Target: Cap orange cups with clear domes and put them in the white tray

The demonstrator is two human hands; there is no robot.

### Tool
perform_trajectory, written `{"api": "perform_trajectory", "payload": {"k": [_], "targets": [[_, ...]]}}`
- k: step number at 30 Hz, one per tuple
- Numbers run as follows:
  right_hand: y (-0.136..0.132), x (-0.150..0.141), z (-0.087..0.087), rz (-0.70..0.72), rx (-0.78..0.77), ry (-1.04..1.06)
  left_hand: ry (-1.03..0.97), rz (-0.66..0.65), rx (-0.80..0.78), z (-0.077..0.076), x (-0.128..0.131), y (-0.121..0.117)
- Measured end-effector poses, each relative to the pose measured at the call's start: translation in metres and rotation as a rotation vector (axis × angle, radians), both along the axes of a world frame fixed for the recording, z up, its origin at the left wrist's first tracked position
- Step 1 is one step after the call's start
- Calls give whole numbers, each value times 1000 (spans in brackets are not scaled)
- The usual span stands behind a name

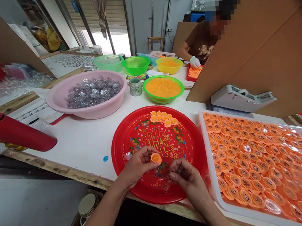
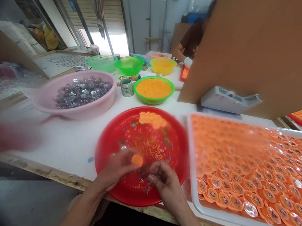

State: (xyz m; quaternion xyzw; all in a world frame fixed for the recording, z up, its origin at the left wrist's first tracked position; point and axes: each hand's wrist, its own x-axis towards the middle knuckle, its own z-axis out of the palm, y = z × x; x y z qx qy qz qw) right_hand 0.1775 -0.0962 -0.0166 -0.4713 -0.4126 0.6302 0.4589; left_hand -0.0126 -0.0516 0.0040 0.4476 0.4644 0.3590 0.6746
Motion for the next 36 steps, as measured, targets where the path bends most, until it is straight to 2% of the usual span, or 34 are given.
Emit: {"api": "perform_trajectory", "payload": {"k": [3,9,13,16,18,20,23,25,28,31,33,36], "targets": [[-1,0,0,1,-6,30,-29,-7,-6,-1,3,-2],[1,4,0,-100,2,14,-63,-45,-27,2,6,-5],[6,5,2,-71,-33,72,-85,-48,-68,4,9,-8],[8,4,1,-35,-51,113,-113,-108,-96,3,14,-10],[7,3,-1,-19,-58,88,-74,-123,-63,1,19,-13],[5,2,-4,-45,-35,-17,55,-124,51,0,24,-16],[1,1,-6,-129,26,-207,262,-132,245,-2,29,-23],[-1,2,-7,-150,70,-298,320,-132,319,-2,32,-26],[-4,6,-5,-141,223,-434,294,-124,353,-1,33,-31],[-6,9,-3,-127,492,-555,256,-142,332,3,33,-34],[-7,10,-2,-105,631,-606,324,-153,356,4,33,-35],[-8,10,-3,-86,681,-627,462,-153,453,8,34,-36]]}}
